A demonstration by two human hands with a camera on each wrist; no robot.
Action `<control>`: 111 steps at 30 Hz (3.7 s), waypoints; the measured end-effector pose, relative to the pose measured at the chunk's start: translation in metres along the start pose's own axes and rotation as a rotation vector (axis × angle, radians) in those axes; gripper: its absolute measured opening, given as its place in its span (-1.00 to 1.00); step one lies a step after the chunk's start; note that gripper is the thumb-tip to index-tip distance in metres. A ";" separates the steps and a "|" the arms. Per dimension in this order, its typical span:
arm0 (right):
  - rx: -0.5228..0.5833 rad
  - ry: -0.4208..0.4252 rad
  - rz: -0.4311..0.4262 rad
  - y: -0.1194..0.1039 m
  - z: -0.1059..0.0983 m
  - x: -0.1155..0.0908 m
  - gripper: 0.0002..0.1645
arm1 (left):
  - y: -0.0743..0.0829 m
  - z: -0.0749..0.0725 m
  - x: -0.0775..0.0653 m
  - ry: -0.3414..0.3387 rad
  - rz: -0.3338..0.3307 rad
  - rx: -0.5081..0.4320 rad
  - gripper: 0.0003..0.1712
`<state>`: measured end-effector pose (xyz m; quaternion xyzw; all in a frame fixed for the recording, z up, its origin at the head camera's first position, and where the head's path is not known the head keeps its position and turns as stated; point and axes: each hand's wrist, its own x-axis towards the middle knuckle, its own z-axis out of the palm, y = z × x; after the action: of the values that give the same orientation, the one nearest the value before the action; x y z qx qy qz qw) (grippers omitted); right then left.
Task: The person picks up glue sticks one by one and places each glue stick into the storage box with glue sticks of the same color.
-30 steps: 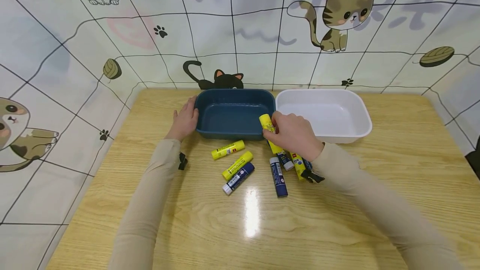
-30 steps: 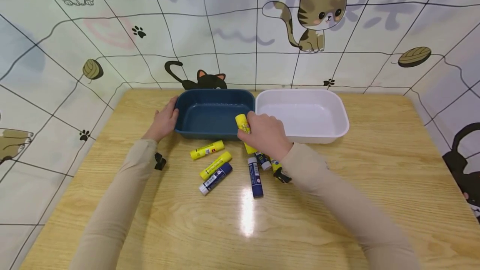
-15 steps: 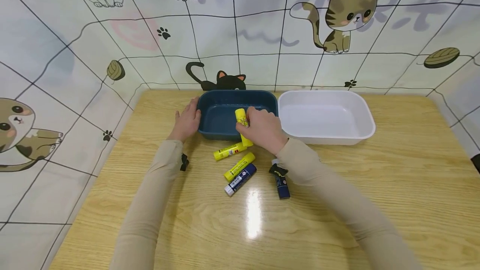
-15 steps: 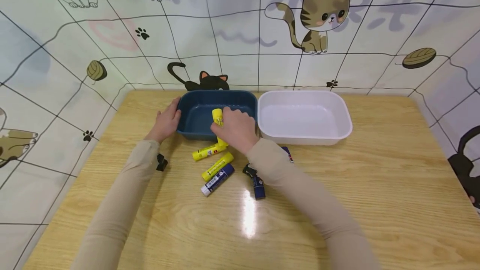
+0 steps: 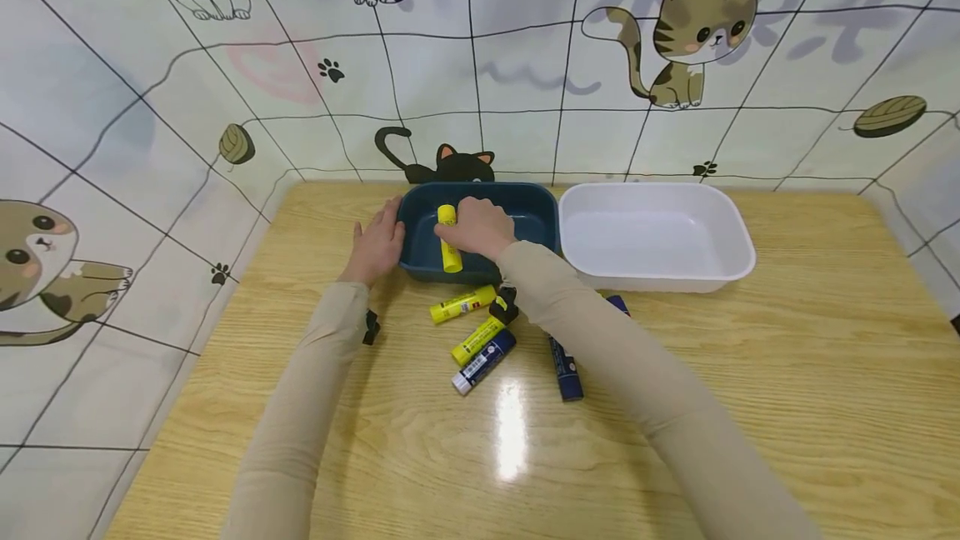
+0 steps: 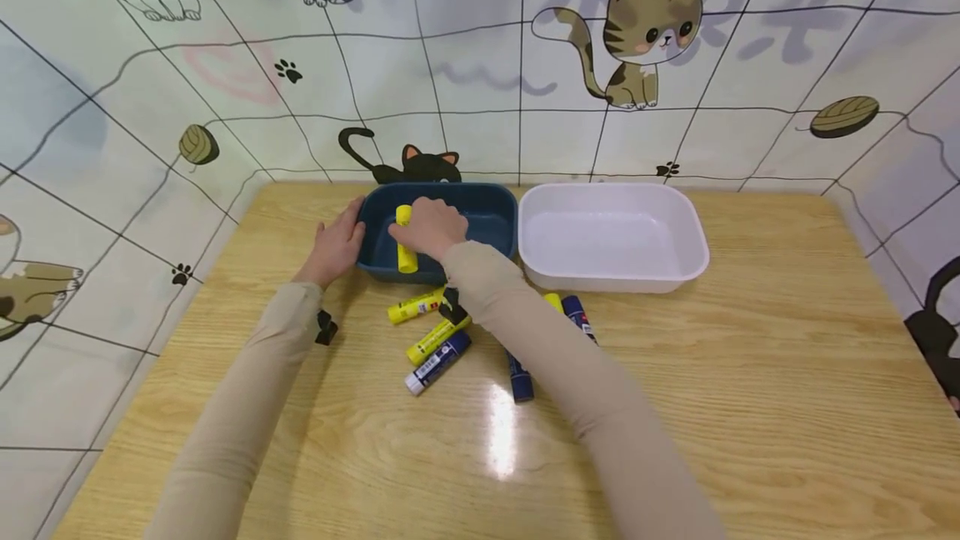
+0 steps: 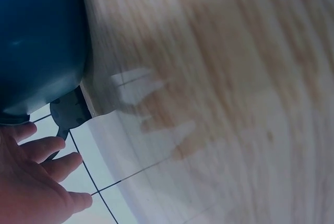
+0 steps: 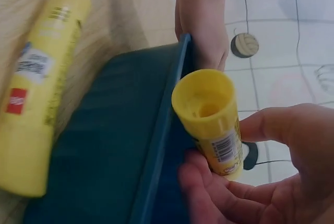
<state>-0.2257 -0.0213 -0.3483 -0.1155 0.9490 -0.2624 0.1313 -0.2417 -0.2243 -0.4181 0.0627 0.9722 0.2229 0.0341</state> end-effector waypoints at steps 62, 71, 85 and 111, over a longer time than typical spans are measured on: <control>-0.180 -0.365 -0.065 0.023 -0.040 -0.025 -0.49 | 0.009 -0.004 0.000 0.004 -0.001 0.117 -0.36; -0.138 -0.307 -0.179 0.044 -0.045 -0.048 -0.56 | 0.009 -0.003 0.000 0.010 -0.004 0.118 -0.36; -0.049 -0.259 -0.210 0.076 -0.063 -0.090 -0.53 | 0.010 -0.008 -0.002 0.002 -0.002 0.120 -0.36; -0.130 -0.267 -0.168 0.138 -0.068 -0.149 -0.50 | 0.011 -0.005 0.001 -0.017 0.004 0.163 -0.35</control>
<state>-0.1279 0.1685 -0.3367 -0.2366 0.9251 -0.1927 0.2260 -0.2417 -0.2163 -0.4088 0.0689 0.9867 0.1423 0.0367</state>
